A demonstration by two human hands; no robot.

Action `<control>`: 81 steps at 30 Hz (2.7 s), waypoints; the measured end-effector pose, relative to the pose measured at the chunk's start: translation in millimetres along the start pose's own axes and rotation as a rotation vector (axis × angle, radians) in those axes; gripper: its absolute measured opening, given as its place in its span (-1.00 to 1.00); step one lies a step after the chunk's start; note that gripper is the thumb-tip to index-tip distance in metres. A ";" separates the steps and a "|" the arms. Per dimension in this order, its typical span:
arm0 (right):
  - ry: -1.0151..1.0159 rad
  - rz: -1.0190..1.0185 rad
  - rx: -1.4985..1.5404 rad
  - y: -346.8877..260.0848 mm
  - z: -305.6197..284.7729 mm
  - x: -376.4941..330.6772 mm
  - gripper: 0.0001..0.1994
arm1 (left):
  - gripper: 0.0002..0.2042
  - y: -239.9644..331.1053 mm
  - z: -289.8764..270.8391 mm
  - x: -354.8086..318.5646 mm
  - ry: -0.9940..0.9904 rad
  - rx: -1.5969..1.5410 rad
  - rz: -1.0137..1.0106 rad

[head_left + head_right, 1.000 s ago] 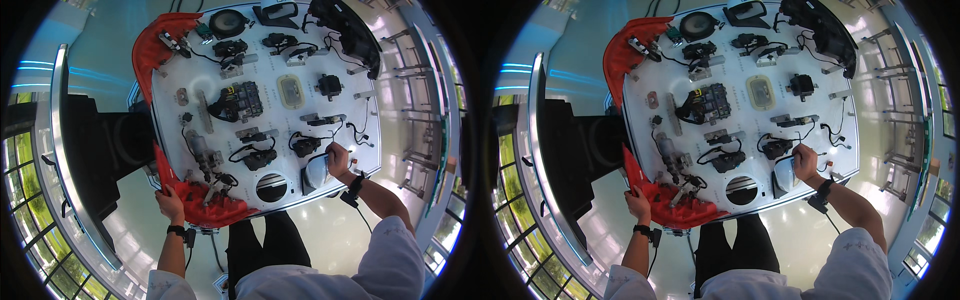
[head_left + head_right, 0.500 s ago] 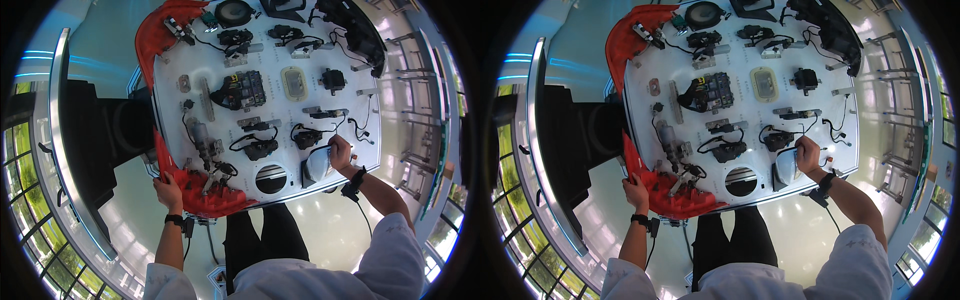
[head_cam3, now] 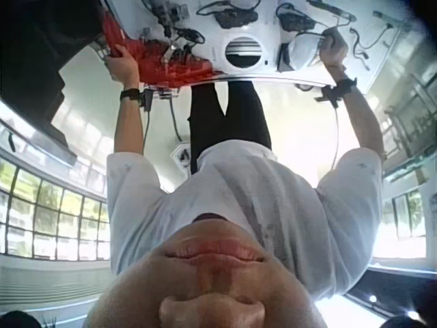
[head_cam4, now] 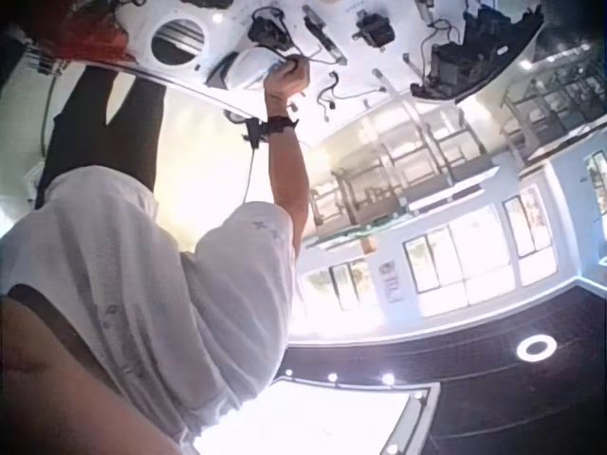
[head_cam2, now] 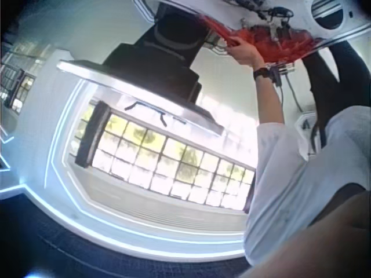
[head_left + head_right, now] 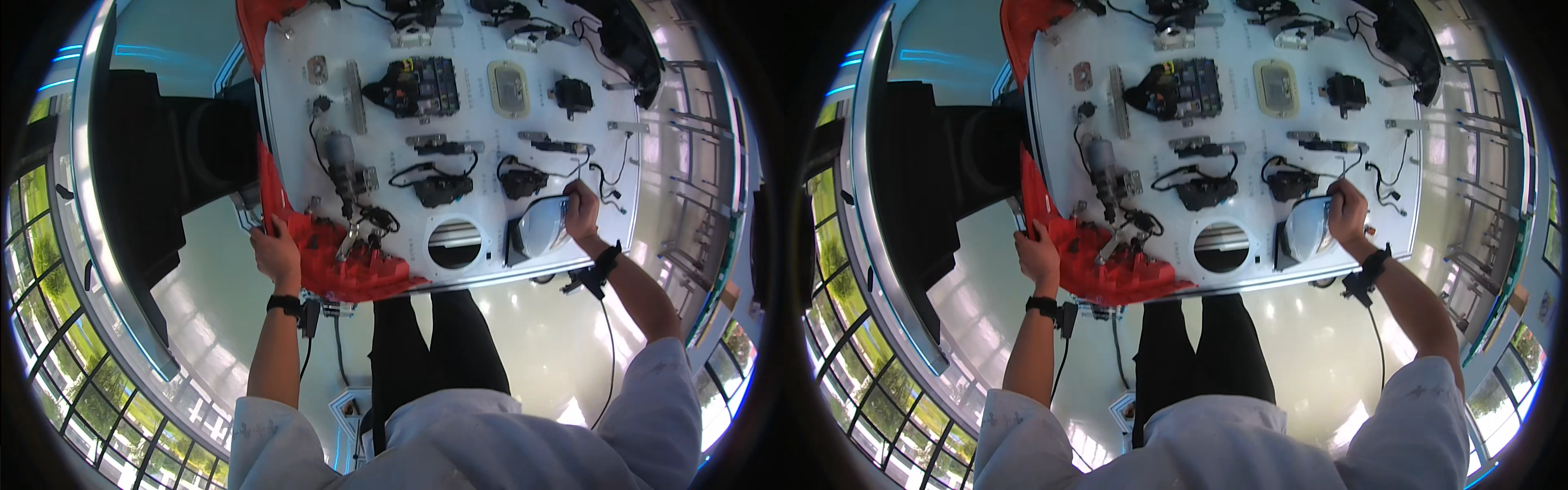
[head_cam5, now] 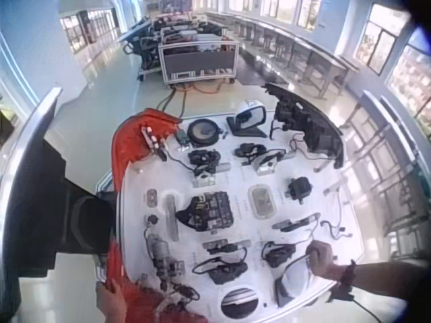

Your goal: Manipulating and assembling components of car headlights and tail lights on a laboratory workstation.

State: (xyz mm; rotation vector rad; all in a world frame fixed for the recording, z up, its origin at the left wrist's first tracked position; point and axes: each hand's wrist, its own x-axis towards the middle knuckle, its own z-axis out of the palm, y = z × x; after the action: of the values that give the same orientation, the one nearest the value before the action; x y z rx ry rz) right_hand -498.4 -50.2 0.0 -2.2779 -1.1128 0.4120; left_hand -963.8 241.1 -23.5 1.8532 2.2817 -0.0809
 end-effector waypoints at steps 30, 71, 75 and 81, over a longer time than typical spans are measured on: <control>-0.019 -0.087 -0.098 15.1 4.9 -6.6 -0.79 | -0.40 -15.4 7.3 -6.8 0.043 0.022 -0.006; -0.011 -0.053 0.027 50.2 10.8 -23.1 -0.78 | -0.43 -9.4 10.8 -11.0 0.037 0.130 -0.014; -0.013 -0.031 0.023 51.2 11.2 -24.7 -0.78 | -0.44 -8.0 10.0 -12.1 0.028 0.131 -0.018; -0.006 -0.034 0.020 47.3 10.0 -23.0 -0.78 | -0.44 -6.7 9.5 -12.2 0.039 0.141 -0.009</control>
State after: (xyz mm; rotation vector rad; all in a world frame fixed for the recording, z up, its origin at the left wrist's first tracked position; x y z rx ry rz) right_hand -488.1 -88.4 -36.1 -2.2388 -1.1440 0.4144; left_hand -966.8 226.3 -31.0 1.9286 2.3665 -0.2146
